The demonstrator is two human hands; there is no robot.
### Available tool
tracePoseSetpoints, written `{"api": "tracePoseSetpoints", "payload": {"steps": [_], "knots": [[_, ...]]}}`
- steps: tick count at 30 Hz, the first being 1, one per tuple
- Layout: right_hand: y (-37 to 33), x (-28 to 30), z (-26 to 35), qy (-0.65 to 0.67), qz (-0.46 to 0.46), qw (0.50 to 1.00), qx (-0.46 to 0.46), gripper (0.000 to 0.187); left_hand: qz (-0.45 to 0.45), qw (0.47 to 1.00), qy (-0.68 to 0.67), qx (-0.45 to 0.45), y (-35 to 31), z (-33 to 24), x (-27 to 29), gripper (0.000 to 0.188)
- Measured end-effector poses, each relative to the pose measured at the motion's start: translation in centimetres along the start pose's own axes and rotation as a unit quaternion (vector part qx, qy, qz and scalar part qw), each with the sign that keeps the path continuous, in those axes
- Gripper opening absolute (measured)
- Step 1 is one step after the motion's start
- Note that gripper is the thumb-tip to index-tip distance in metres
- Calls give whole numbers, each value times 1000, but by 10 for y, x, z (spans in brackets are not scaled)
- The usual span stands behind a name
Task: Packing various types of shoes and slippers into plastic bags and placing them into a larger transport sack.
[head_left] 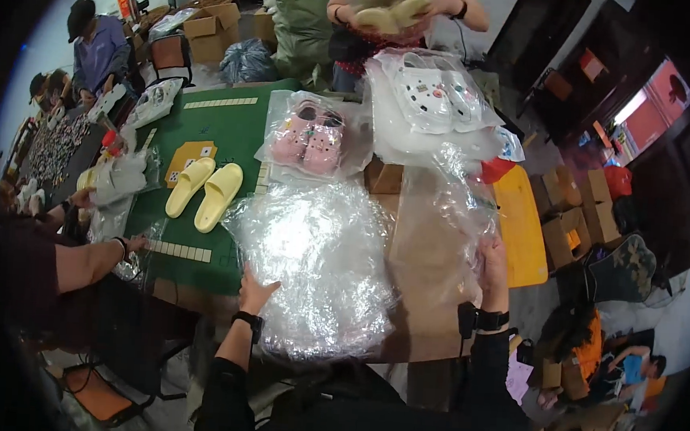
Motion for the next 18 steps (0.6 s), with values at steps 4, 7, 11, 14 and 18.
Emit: {"api": "tracePoseSetpoints", "payload": {"steps": [4,7,11,14,18], "knots": [[8,-17,-58,32,57,997,-51,33,7,999,-22,-27,4,10,-2,113],[-16,-84,-75,59,113,987,-96,39,43,997,-53,-48,-4,-9,14,112],[-66,-154,-47,31,44,999,6,33,-119,933,159,-299,-51,-52,43,88],[-71,-171,-47,-41,46,996,-61,31,-29,848,255,-464,-78,-65,32,70],[-26,-167,-99,-140,92,967,-192,24,82,851,321,-408,-79,-25,-5,59]]}}
Point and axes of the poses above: each hand's wrist, its own y-axis towards the middle knuckle, its own x-axis out of the back of the hand, z = x × y, the point moved 3 cm from there along y, towards the middle knuckle, and after that the axes turned 11 degrees about -x, right-handed, at the moved point
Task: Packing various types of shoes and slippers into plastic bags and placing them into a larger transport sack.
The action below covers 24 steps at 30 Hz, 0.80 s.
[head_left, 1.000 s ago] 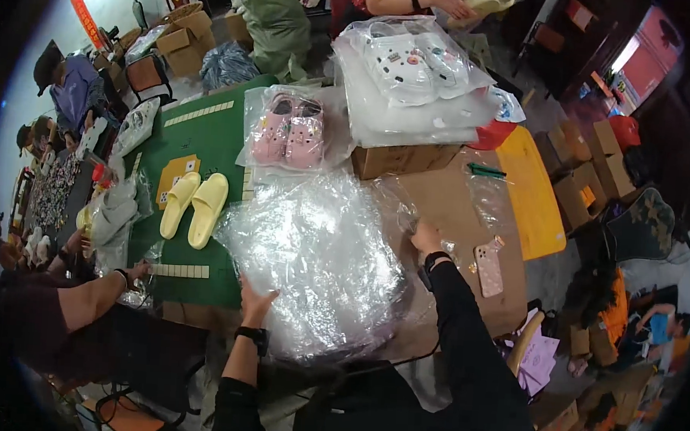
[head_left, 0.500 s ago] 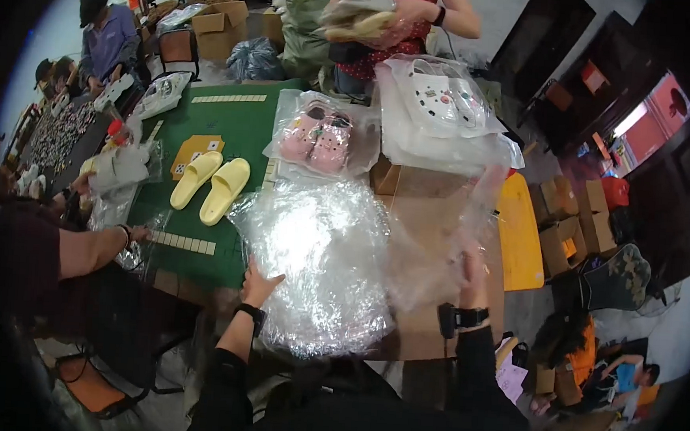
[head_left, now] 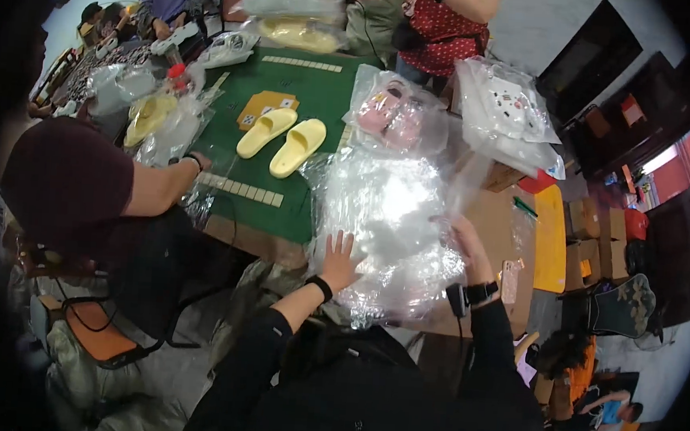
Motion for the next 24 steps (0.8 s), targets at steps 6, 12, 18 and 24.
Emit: {"api": "tracePoseSetpoints", "payload": {"steps": [6,12,18,24], "knots": [[120,81,-95,-518,-250,810,112,43,-9,997,-62,-39,5,19,13,58],[127,17,-95,-559,-338,757,29,57,-204,956,-210,17,-15,48,15,53],[125,31,-111,-521,-371,767,46,57,-317,926,-204,-8,36,-37,143,53],[118,28,-88,-555,-338,757,68,76,3,996,55,67,78,-15,71,76]]}}
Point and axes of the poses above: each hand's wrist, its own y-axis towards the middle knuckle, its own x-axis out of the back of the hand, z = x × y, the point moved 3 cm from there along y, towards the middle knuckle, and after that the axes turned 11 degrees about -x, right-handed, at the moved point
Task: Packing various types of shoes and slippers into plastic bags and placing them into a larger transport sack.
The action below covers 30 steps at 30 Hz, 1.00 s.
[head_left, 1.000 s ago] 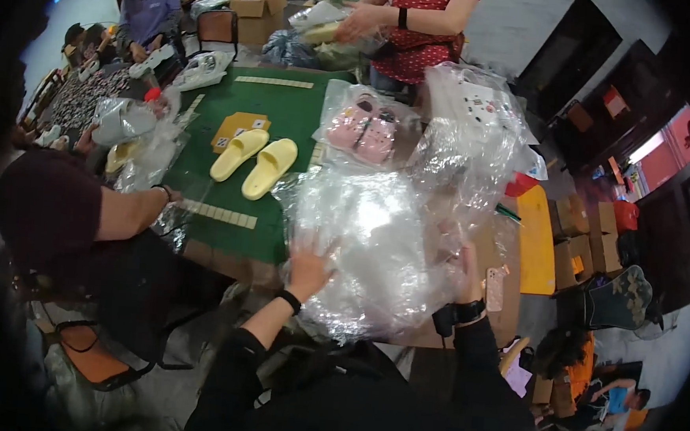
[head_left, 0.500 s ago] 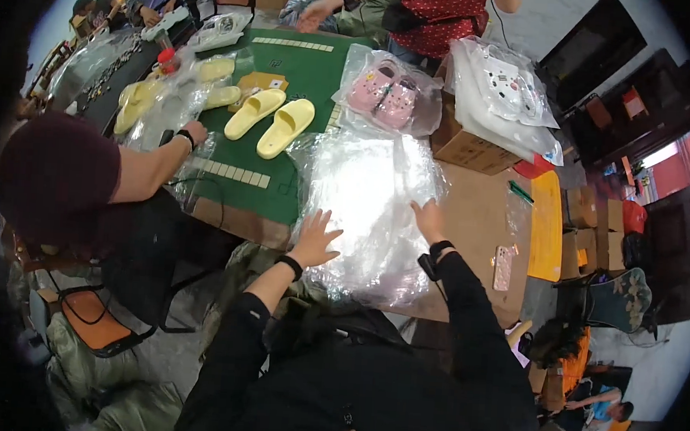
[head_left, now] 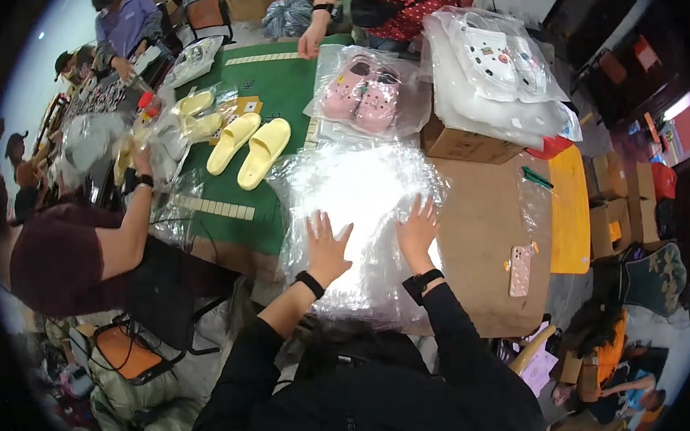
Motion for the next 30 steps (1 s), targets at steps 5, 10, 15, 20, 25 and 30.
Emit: {"api": "tracePoseSetpoints", "payload": {"steps": [5,10,15,20,25,30], "knots": [[16,5,66,13,4,982,187,59,6,999,29,-32,0,17,-2,90],[36,-37,91,74,-2,989,126,55,-88,995,-45,25,36,-12,32,69],[13,-63,88,44,59,995,69,56,-111,988,-4,111,64,44,-31,68],[61,-52,75,-23,-61,991,118,58,-85,993,-15,87,61,66,-61,70],[99,-68,22,-16,10,984,175,61,3,989,-98,109,65,79,-85,75],[104,-38,-12,161,68,981,78,76,-48,979,-165,107,46,89,-66,79]]}}
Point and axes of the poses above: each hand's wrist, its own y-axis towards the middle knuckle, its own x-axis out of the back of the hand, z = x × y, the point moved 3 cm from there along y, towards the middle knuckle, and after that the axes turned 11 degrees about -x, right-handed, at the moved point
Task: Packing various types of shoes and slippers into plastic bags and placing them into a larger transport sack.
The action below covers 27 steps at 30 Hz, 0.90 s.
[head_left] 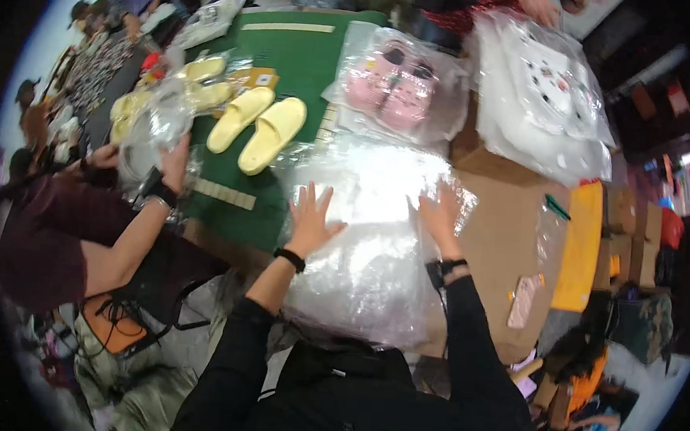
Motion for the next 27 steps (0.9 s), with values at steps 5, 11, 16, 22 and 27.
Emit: {"api": "tracePoseSetpoints", "payload": {"steps": [5,11,16,22,27], "knots": [[-111,34,28,-209,38,976,54,76,24,998,63,-9,-90,-40,30,82],[-179,-29,-1,-274,111,952,79,77,70,995,-7,-75,-126,-39,-37,82],[-181,-23,14,-269,108,955,60,75,69,995,-5,-72,-128,-33,-46,81],[-123,-37,111,-165,-12,966,199,67,103,992,22,-65,-135,-33,-41,85],[-47,-101,132,-246,14,953,176,64,63,994,25,-83,-124,-39,-31,83]]}}
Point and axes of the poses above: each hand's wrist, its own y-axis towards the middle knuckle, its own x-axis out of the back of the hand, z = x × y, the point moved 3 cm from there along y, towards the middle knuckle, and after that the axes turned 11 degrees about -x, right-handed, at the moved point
